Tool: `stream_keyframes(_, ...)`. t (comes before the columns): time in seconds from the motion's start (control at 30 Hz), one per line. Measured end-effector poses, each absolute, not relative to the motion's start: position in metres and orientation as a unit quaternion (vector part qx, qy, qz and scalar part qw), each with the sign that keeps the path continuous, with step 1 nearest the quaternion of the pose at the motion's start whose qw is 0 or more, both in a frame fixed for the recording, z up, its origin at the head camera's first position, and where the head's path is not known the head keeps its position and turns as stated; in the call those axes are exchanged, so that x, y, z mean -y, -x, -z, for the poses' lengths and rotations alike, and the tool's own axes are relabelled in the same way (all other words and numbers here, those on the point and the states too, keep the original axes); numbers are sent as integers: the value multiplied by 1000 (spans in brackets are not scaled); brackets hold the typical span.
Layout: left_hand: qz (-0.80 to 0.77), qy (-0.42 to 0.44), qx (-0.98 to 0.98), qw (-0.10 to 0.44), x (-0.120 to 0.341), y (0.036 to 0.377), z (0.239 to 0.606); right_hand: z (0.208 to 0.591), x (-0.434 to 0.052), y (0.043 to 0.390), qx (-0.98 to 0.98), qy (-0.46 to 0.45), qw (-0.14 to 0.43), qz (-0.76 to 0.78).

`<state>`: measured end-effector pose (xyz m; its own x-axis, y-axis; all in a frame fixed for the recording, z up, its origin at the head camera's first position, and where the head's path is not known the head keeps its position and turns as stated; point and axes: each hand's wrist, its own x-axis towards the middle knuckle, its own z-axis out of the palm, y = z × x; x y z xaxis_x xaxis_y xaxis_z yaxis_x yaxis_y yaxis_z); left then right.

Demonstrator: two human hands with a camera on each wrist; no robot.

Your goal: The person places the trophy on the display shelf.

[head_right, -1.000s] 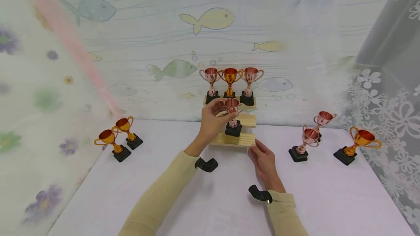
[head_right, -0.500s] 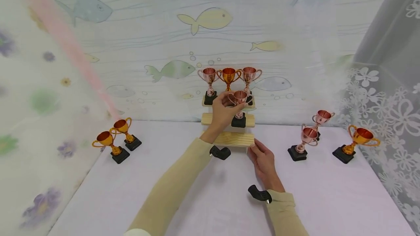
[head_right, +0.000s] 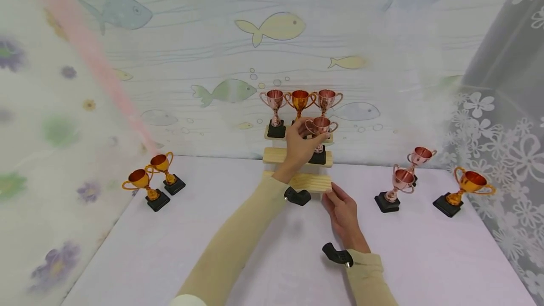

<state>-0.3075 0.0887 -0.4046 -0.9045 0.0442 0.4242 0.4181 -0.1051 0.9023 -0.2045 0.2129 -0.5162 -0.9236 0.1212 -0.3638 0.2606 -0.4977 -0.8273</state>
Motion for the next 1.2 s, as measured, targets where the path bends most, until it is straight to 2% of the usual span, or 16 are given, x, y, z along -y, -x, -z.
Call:
stream_keyframes(0.73,716,184,663,119,-98,302,406,517,-213,204,-494,-187,40,848)
stream_keyframes(1.0,671,212,700,122,-77,289,407,515,-213,203,-508,-185,44,840)
stream_keyframes(1.2,652,212,715,139,-40,264,406,515,-213,204,-503,-188,42,842)
